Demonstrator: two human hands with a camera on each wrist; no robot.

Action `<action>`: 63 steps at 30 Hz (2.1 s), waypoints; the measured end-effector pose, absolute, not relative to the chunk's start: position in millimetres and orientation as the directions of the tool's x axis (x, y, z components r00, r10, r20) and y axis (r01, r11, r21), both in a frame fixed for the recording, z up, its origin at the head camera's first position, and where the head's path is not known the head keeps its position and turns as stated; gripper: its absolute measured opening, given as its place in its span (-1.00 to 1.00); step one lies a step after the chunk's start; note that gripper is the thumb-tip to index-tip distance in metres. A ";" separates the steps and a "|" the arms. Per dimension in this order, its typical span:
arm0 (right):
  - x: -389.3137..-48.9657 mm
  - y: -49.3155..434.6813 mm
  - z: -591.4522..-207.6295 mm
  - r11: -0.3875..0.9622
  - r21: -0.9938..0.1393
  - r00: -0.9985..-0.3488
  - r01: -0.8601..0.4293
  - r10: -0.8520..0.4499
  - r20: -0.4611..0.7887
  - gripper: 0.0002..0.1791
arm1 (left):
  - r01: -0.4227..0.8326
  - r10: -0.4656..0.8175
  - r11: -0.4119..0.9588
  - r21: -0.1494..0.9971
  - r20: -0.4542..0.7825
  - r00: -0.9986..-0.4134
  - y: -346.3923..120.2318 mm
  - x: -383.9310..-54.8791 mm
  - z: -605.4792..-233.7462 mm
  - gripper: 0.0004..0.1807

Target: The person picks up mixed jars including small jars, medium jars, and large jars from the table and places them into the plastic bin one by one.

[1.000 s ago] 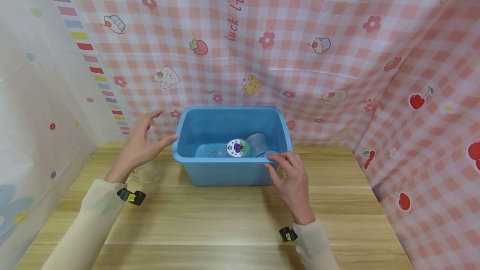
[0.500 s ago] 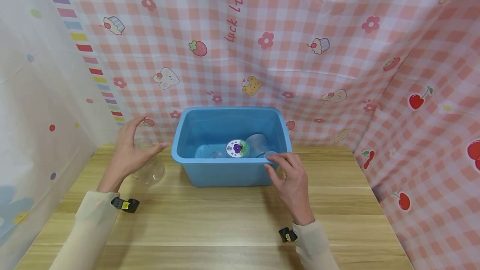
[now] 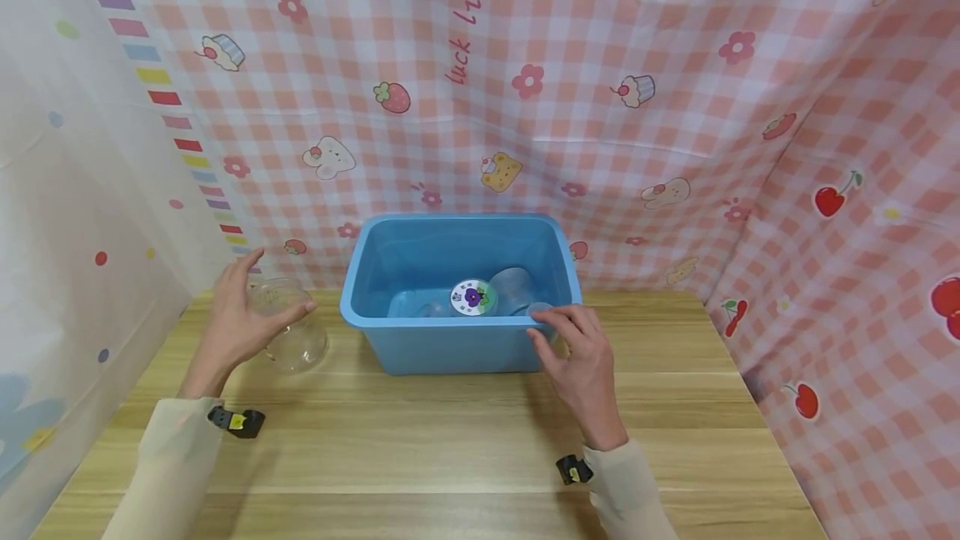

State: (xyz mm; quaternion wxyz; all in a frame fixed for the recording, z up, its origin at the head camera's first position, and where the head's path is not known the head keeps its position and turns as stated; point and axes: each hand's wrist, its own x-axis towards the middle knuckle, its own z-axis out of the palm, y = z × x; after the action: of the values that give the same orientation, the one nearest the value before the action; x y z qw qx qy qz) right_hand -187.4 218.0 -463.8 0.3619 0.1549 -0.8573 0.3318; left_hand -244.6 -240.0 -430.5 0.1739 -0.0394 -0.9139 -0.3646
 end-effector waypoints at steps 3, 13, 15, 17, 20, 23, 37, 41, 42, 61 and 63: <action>-187.3 218.0 -463.5 0.730 -0.462 -0.695 -0.504 -0.026 0.718 -0.68 | 0.167 -0.072 0.723 0.670 0.314 -0.947 -244.8 -243.5 -435.2 0.27; -186.4 217.0 -462.8 0.737 -0.460 -0.698 -0.495 -0.022 0.716 -0.67 | 0.062 -0.104 0.626 0.778 0.162 -0.981 -262.8 -238.5 -454.3 0.31; -186.3 217.2 -462.8 0.741 -0.456 -0.697 -0.493 -0.022 0.717 -0.67 | 0.042 -0.102 0.604 0.796 0.129 -0.986 -266.3 -237.8 -457.9 0.30; -186.3 217.3 -462.7 0.739 -0.458 -0.697 -0.494 -0.021 0.717 -0.67 | 0.012 -0.098 0.574 0.819 0.083 -0.992 -269.2 -237.2 -461.4 0.30; -186.5 217.6 -462.6 0.740 -0.458 -0.696 -0.492 -0.019 0.718 -0.67 | -0.034 -0.074 0.537 0.843 0.007 -0.997 -273.4 -235.8 -467.2 0.30; -186.8 217.9 -463.0 0.741 -0.457 -0.695 -0.492 -0.018 0.719 -0.67 | -0.038 -0.031 0.495 0.868 -0.026 -0.999 -277.2 -237.0 -474.4 0.26; -187.3 217.5 -463.0 0.738 -0.467 -0.704 -0.488 -0.016 0.710 -0.67 | -0.067 0.035 0.417 0.907 -0.089 -0.995 -283.7 -239.6 -506.5 0.20; -187.1 217.7 -463.1 0.741 -0.463 -0.702 -0.487 -0.016 0.712 -0.66 | -0.063 0.018 0.408 0.911 -0.077 -0.997 -282.7 -238.5 -511.2 0.16; -187.0 217.6 -463.0 0.740 -0.464 -0.703 -0.486 -0.016 0.711 -0.67 | -0.062 0.012 0.407 0.911 -0.073 -0.997 -282.5 -238.4 -511.9 0.16; -187.5 217.5 -464.3 0.735 -0.465 -0.695 -0.494 -0.012 0.719 -0.67 | -0.058 -0.054 0.425 0.904 -0.039 -0.998 -278.5 -239.7 -510.0 0.08; -187.4 217.4 -463.7 0.733 -0.467 -0.696 -0.495 -0.013 0.718 -0.67 | -0.056 -0.056 0.428 0.902 -0.036 -0.998 -278.1 -239.5 -509.1 0.07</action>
State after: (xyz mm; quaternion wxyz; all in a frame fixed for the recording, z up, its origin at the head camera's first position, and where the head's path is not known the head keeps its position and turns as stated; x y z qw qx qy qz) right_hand -187.4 217.4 -463.7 0.3606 0.1478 -0.8581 0.3343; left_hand -239.5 -278.1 -509.1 0.0000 0.0333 -0.8449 -0.5339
